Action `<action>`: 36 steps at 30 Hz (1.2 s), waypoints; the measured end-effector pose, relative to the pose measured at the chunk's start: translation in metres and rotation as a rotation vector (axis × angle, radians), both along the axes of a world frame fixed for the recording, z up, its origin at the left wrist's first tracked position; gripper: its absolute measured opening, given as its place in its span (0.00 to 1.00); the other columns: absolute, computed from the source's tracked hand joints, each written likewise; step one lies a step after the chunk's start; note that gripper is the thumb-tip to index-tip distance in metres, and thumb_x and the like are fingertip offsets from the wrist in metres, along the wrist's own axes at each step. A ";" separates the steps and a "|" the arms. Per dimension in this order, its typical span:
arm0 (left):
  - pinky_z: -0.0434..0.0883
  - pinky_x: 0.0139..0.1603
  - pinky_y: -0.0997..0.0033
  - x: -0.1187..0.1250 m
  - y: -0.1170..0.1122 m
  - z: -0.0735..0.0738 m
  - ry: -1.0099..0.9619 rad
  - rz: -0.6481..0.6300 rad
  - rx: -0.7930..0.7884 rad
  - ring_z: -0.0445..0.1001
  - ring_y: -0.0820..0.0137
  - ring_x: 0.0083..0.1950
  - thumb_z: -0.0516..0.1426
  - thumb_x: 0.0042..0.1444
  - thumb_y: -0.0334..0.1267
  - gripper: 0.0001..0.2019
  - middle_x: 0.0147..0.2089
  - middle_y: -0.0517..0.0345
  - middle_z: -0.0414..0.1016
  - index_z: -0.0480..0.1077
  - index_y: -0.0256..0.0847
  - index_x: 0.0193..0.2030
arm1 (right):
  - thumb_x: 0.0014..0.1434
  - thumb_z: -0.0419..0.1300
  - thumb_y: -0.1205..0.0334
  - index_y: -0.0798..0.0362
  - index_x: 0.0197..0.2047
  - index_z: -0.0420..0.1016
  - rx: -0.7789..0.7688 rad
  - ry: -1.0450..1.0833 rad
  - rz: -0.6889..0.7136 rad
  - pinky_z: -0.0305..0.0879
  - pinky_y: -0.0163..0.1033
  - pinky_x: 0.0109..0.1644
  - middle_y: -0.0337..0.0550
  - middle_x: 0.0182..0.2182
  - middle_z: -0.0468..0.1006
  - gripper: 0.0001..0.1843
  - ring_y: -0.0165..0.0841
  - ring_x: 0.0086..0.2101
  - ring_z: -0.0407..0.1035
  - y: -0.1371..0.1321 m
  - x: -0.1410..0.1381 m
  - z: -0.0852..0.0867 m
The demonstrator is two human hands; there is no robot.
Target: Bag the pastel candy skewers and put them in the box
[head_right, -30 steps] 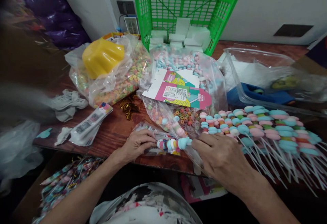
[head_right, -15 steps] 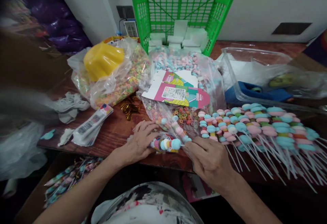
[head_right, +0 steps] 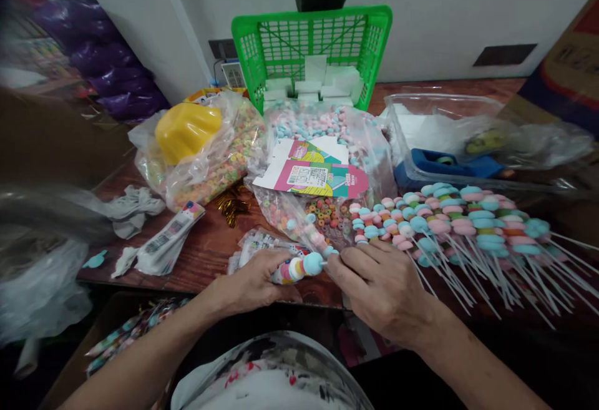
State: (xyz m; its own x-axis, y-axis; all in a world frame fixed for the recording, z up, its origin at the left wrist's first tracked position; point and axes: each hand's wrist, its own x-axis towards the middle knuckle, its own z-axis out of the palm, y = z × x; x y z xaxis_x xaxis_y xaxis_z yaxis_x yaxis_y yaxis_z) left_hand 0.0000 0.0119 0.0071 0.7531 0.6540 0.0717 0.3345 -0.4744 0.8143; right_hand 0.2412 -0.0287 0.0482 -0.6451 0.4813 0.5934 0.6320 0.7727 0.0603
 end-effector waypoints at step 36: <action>0.55 0.30 0.77 0.011 -0.023 -0.008 0.044 0.128 -0.033 0.60 0.78 0.29 0.64 0.47 0.37 0.08 0.27 0.67 0.66 0.69 0.37 0.29 | 0.60 0.51 0.72 0.58 0.37 0.73 -0.066 -0.121 -0.023 0.54 0.42 0.33 0.42 0.25 0.71 0.09 0.33 0.27 0.62 -0.033 -0.026 -0.004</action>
